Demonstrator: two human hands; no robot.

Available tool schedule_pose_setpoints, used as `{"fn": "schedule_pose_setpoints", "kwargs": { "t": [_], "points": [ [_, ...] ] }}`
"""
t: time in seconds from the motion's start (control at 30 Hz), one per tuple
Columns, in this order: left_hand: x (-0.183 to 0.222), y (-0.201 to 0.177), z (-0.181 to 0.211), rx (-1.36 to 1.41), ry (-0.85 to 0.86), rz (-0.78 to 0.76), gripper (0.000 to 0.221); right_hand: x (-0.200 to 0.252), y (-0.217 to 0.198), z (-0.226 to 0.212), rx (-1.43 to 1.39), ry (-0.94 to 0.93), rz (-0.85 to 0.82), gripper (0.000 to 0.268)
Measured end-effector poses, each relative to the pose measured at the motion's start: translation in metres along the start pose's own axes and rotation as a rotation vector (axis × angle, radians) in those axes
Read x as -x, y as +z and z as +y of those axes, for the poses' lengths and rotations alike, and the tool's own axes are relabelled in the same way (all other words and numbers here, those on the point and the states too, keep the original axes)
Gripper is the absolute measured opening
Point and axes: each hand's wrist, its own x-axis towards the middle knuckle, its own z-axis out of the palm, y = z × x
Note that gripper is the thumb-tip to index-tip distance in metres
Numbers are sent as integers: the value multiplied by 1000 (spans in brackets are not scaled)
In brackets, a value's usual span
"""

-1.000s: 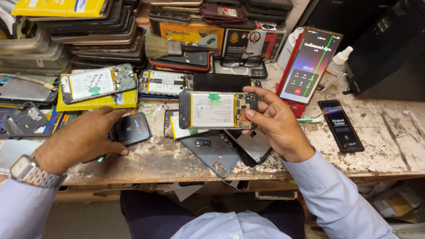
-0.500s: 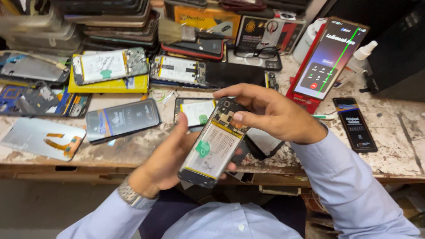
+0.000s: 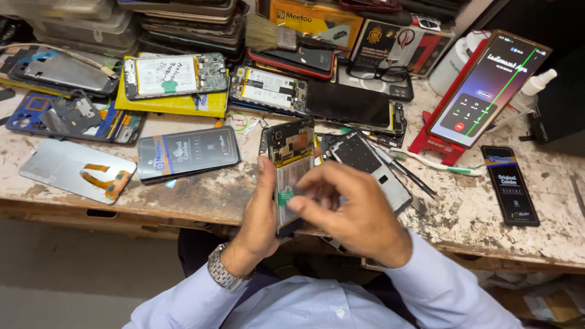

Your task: The person disassembles a smartphone, removes the battery, and cleans the internal frame using a brush. They then apply adhesive along the edges of the frame and handle a yellow battery component, preparing it for installation.

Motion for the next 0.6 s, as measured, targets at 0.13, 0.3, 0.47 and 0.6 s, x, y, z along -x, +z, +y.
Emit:
{"fn": "schedule_pose_setpoints", "kwargs": {
  "t": [0.13, 0.3, 0.47, 0.6],
  "points": [
    [-2, -5, -12, -54, 38, 37, 78, -3, 12, 8, -27, 80, -52, 21],
    [-1, -7, -12, -140, 84, 76, 82, -2, 13, 19, -242, -6, -128, 16],
    [-1, -6, -4, -79, 94, 65, 84, 4, 7, 34, -425, -11, -145, 13],
    [-4, -10, -2, -41, 73, 136, 88, 19, 3, 45, -392, -74, 58, 13]
  ]
}}
